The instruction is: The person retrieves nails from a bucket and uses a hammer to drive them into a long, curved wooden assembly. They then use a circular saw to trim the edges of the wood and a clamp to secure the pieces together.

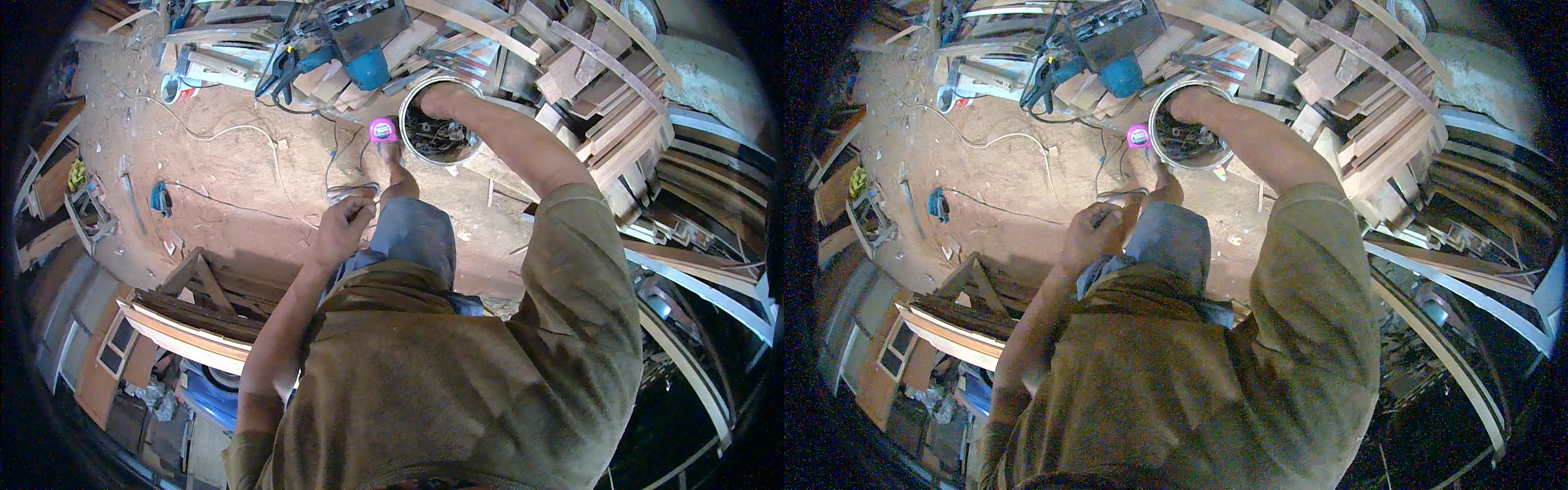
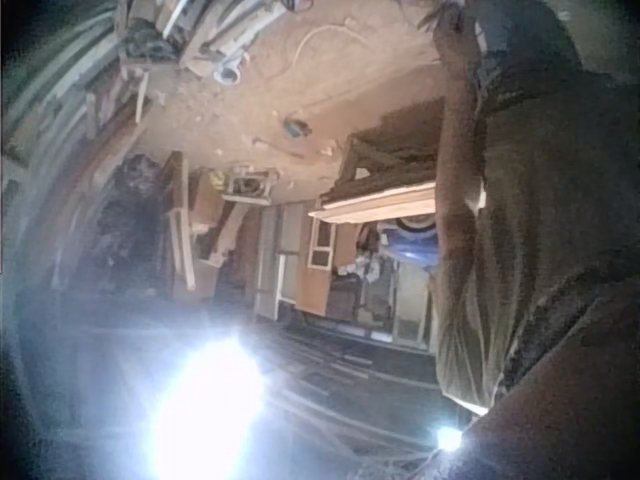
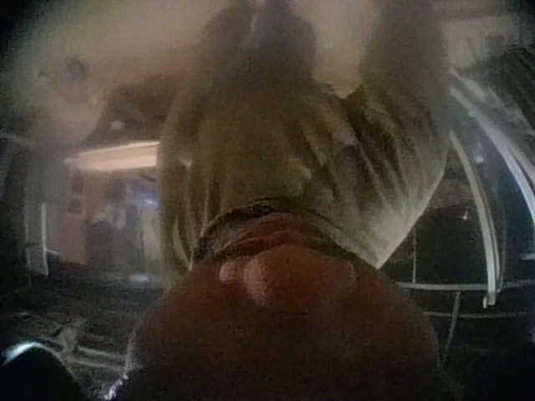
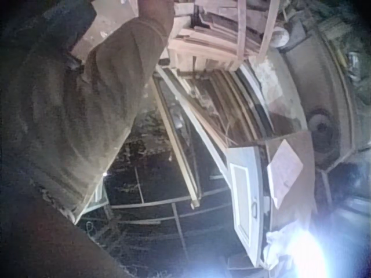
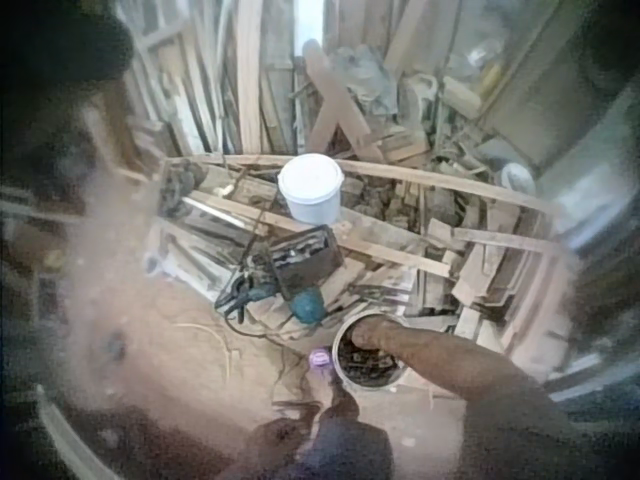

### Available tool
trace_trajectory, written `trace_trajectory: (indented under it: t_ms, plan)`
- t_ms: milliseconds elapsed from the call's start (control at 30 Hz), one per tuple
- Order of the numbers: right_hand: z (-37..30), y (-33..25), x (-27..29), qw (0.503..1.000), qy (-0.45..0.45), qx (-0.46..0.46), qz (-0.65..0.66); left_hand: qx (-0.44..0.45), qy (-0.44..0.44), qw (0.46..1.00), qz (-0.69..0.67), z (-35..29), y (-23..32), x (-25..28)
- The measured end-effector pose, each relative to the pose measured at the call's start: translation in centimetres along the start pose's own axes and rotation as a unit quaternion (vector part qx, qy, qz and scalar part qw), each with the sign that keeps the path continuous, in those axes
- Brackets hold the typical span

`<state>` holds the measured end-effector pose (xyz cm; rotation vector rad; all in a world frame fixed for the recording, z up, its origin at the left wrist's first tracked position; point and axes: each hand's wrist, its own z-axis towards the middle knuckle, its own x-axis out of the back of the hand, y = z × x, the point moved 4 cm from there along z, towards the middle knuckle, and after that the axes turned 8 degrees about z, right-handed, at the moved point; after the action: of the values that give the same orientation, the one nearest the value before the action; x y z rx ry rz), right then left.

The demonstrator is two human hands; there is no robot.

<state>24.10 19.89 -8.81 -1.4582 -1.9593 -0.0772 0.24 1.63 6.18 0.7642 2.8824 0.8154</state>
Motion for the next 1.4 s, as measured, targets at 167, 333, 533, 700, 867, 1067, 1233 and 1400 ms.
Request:
trace_trajectory:
  t_ms: [167,333,533,700,867,1067,1233,1400]
  plan:
    - [2.6,1.0,-1.8,0.999,0.039,-0.024,0.014,-0.107,0.024,0.988,0.107,0.5,0.0,-0.4]
    - [2.3,0.9,-2.4,0.999,0.044,0.014,-0.021,-0.088,0.02,0.987,0.13,1.0,-1.4,-1.1]
    - [1.8,0.1,-1.4,0.999,0.02,-0.041,-0.017,-0.069,0.024,0.993,0.092,1.2,-1.5,-0.9]
    - [2.1,-0.8,-0.9,0.997,-0.031,0.016,-0.076,-0.085,0.028,0.991,0.1,1.4,-1.2,-1.6]
    - [2.0,-0.7,-1.5,0.995,0.018,0.039,-0.09,-0.091,0.044,0.986,0.129,0.3,0.7,-0.9]
    - [-1.3,1.2,-0.9,0.99,0.052,0.047,-0.119,-0.092,0.052,0.987,0.121,0.9,-0.8,-0.4]
    - [-3.9,2.4,-0.9,0.992,0.116,0.034,-0.036,-0.094,0.042,0.987,0.121,1.1,-0.4,-0.8]
    - [-3.5,0.2,0.5,0.984,0.165,0.072,0.014,-0.096,0.036,0.992,0.076,2.4,-3.0,-1.1]
